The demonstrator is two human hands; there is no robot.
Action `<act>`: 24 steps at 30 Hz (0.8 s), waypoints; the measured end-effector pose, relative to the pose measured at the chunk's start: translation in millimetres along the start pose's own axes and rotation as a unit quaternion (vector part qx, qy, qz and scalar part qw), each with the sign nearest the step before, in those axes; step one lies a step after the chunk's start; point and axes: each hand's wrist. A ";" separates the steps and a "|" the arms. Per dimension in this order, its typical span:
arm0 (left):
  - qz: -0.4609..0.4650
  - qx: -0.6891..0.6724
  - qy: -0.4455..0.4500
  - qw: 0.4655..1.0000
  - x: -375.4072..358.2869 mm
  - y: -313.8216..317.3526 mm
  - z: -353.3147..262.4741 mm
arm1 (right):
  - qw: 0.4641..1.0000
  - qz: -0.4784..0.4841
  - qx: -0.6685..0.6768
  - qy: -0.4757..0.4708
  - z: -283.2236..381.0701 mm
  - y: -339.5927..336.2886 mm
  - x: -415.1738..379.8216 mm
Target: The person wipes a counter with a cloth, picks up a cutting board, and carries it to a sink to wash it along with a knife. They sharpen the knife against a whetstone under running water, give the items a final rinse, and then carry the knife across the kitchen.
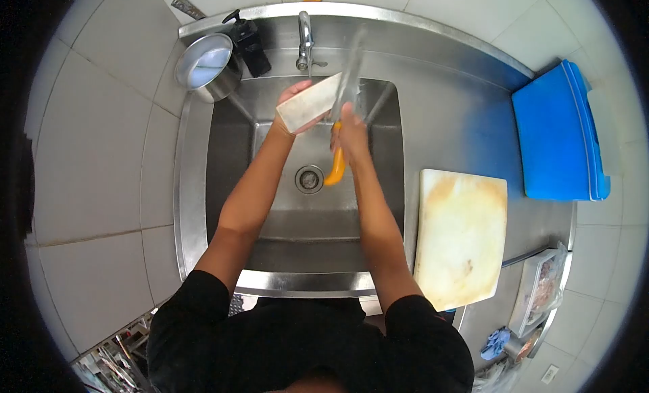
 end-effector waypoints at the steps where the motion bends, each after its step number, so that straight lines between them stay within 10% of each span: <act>1: 0.063 -0.042 -0.020 0.997 1.5 15.6 -4.2 | 0.995 0.009 -0.097 0.009 -21.4 -6.4 -9.1; 4: -0.080 0.057 0.105 0.990 3.5 49.3 -10.7 | 0.962 0.126 -0.195 0.142 -47.0 -18.3 -97.3; 13: 0.051 -0.032 0.024 0.998 -8.5 16.1 3.8 | 0.998 0.022 -0.048 0.041 -15.9 -5.9 -29.0; 17: -0.049 -0.014 0.125 0.991 -4.9 50.9 -8.7 | 0.937 0.154 -0.229 0.214 -33.8 -15.9 -125.9; 20: -0.063 0.085 0.141 0.984 -17.8 43.5 1.2 | 0.937 0.135 -0.286 0.148 -32.8 -36.0 -101.5; 22: 0.127 -0.068 0.038 0.989 -16.5 -26.8 -6.9 | 0.970 0.070 -0.217 0.085 -14.8 -28.9 -51.1; 24: 0.037 -0.054 0.002 0.998 -12.0 16.5 7.1 | 0.987 0.035 -0.145 0.055 -11.7 -17.9 -36.7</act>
Point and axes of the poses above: each hand's wrist, its own x-axis towards the middle knuckle, its own y-axis out of the palm, z = x × y, and after that the axes turned 7 degrees about z, right-handed
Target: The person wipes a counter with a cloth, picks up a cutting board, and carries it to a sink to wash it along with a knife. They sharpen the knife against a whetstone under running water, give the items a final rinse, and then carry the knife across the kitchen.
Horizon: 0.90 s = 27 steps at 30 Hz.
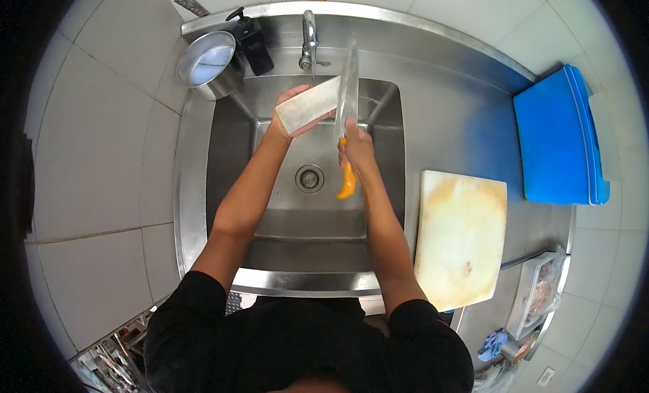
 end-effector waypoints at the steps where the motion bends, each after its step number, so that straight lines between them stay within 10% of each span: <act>1: -0.001 -0.002 -0.002 1.000 1.1 1.0 0.2 | 0.999 0.009 0.037 -0.009 -2.7 5.6 0.3; 7: -0.112 0.074 0.131 0.982 6.9 29.8 -4.1 | 0.984 0.124 -0.056 0.115 -36.0 18.9 -72.9; 14: 0.000 0.051 0.004 0.999 -2.0 -11.5 2.6 | 0.994 0.014 0.100 -0.047 23.5 21.1 31.7; 21: -0.066 0.078 0.081 0.991 4.4 27.4 -14.7 | 0.985 0.116 0.002 0.124 -30.6 22.8 -60.6; 26: 0.075 0.051 0.066 0.994 -19.2 -28.1 18.8 | 0.998 0.021 -0.040 -0.041 4.3 15.2 25.1; 27: -0.010 0.066 0.085 0.994 -11.8 -19.8 18.0 | 0.997 -0.016 0.052 -0.046 8.8 26.7 33.1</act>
Point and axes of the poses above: each hand's wrist, its own x-axis towards the middle knuckle, its own y-axis out of the palm, z = x × y, and after that the axes turned 7 degrees about z, right-handed
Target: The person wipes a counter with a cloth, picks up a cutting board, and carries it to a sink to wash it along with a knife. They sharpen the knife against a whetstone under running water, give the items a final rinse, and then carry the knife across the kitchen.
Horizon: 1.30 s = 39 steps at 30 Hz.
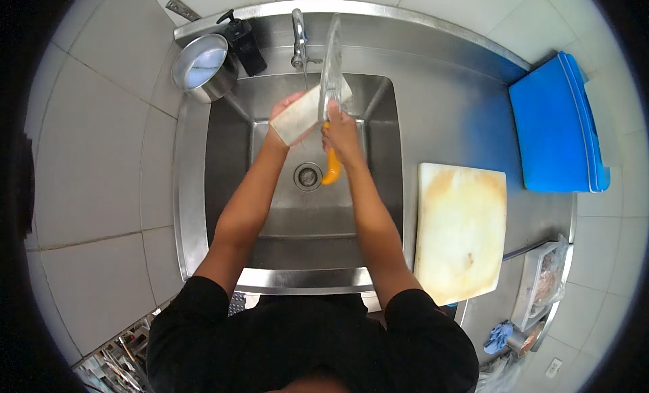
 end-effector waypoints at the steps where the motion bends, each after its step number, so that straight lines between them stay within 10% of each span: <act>1: 0.001 -0.003 0.002 1.000 5.7 14.3 -1.6 | 0.995 -0.040 0.087 -0.008 5.4 7.2 1.7; 8: -0.033 0.052 -0.011 0.998 4.0 45.5 -25.5 | 0.976 0.073 -0.156 0.131 -32.4 -2.7 -93.3; 11: 0.080 -0.029 -0.025 0.996 -11.2 17.8 -3.2 | 0.994 0.037 -0.100 0.026 -6.0 -14.0 -22.9; 15: -0.076 0.025 -0.047 0.996 1.5 17.0 -9.8 | 0.993 -0.051 0.105 -0.020 5.0 8.6 -2.6; 19: -0.111 0.078 0.006 0.991 2.3 54.5 -19.5 | 0.978 0.104 -0.090 0.156 -25.3 6.0 -93.9; 29: -0.022 0.026 -0.029 0.999 -1.0 -20.7 -8.2 | 0.991 -0.031 0.129 -0.001 -6.2 -1.3 -3.7; 34: -0.103 0.074 0.007 0.992 10.5 40.8 -30.0 | 0.972 0.147 -0.088 0.162 -30.7 -20.1 -101.1; 39: -0.002 -0.034 -0.078 0.996 -3.8 10.5 -11.5 | 0.998 0.028 -0.049 0.015 -5.1 -27.4 -25.3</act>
Point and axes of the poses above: each hand's wrist, its own x-axis towards the middle knuckle, its own y-axis out of the palm, z = x × y, and after that the axes turned 7 degrees about z, right-handed
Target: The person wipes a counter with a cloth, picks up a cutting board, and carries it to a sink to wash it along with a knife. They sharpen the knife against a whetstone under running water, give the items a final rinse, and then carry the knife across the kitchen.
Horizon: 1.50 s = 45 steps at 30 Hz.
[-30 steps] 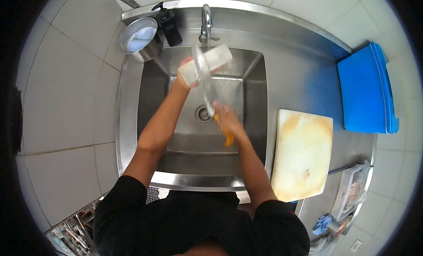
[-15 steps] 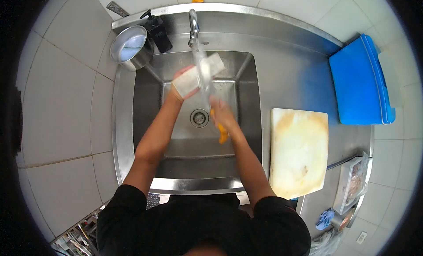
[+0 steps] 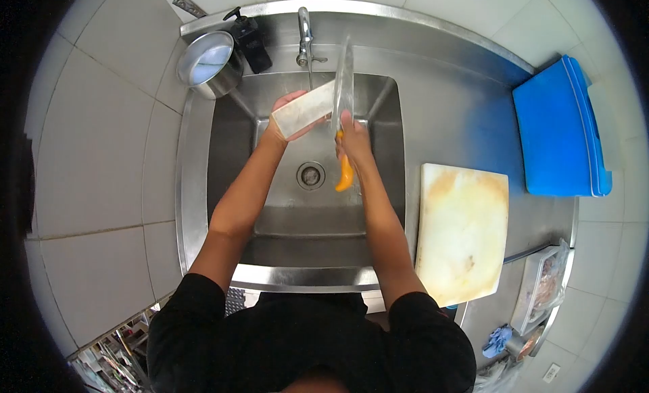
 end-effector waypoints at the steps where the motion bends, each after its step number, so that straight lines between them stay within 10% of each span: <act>1: -0.007 0.001 -0.011 1.000 4.1 -4.2 -6.2 | 1.000 0.002 0.021 0.018 -3.9 2.8 1.6; 8: -0.134 0.092 0.106 0.981 -6.1 23.6 -11.1 | 0.974 0.110 -0.138 0.143 -29.0 -10.8 -79.7; 10: 0.048 0.058 0.034 0.997 -9.3 6.1 -4.3 | 0.987 0.059 -0.114 0.094 -25.1 -19.7 -37.5; 12: -0.135 0.020 0.031 0.990 -1.5 1.0 5.0 | 0.996 0.017 -0.077 0.041 -18.7 -11.7 -15.1; 20: -0.139 0.056 0.077 0.986 -4.7 20.2 -16.3 | 0.972 0.146 -0.065 0.173 -34.3 -17.9 -102.3; 28: 0.032 -0.049 -0.047 0.997 10.1 -16.6 -8.8 | 0.993 0.024 -0.033 0.109 -17.9 -5.2 -71.1; 30: -0.102 0.045 0.035 0.993 9.8 23.2 -5.7 | 0.980 0.058 -0.117 0.151 -24.5 -6.2 -100.3; 38: -0.141 0.045 0.008 0.989 12.2 -16.9 3.9 | 0.997 0.002 -0.007 0.075 -30.0 -12.1 -41.4; 40: 0.051 -0.069 -0.070 0.994 22.9 5.5 -9.6 | 0.997 -0.015 0.032 0.067 -23.0 -4.6 -54.5; 45: -0.115 0.088 0.082 0.986 22.7 38.4 -12.8 | 0.982 0.076 -0.118 0.127 -35.9 -16.4 -85.2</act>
Point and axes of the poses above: each hand's wrist, its own x-axis towards the middle knuckle, its own y-axis out of the palm, z = x × y, and after that the axes turned 7 degrees about z, right-handed
